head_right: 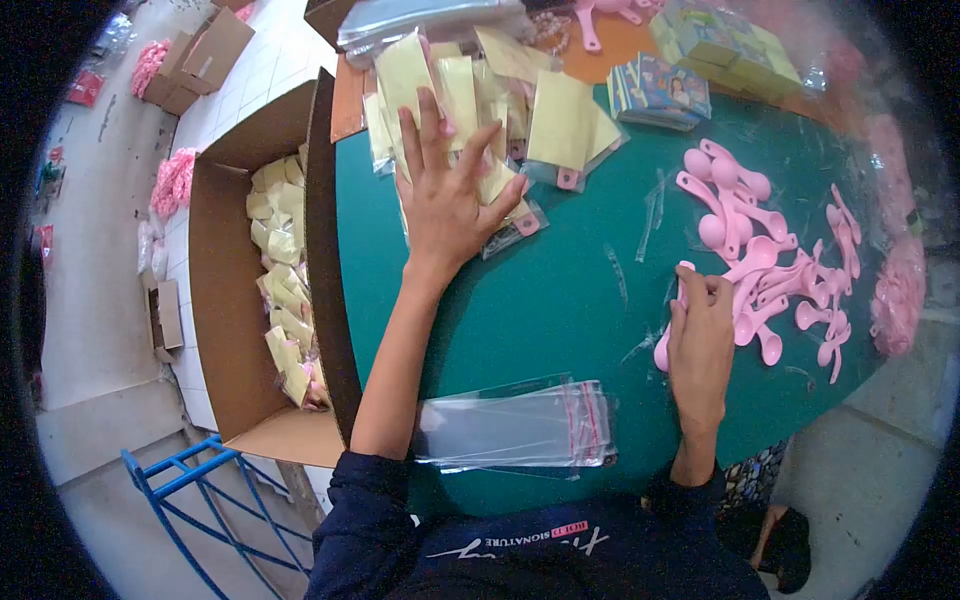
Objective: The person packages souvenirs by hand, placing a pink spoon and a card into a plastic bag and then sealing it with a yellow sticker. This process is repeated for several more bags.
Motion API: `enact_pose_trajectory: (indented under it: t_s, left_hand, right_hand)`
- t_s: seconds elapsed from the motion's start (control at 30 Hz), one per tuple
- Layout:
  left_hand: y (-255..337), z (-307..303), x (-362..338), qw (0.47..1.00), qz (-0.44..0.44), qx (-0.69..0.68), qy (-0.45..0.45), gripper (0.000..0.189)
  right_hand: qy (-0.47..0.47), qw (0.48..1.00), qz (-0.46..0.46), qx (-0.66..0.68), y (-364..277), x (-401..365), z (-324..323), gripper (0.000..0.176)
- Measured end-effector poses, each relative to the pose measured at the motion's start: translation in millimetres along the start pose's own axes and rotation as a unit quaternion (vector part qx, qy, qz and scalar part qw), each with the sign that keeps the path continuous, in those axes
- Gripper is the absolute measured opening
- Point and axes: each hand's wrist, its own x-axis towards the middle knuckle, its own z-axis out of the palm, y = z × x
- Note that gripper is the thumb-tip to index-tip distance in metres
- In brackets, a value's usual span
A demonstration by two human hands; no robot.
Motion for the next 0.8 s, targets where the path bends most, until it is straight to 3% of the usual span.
enact_pose_trajectory:
  t_s: [0.5,0.8]
  left_hand:
    - [3,-2,1,1.000,-0.020,0.021,-0.010,0.053]
    - [7,-11,3,0.997,-0.018,0.055,-0.041,0.057]
  right_hand:
    - [0.009,1.000,0.026,0.009,-4,14,6,0.029]
    - [0.088,0.980,-0.002,0.176,-31,3,-20,0.039]
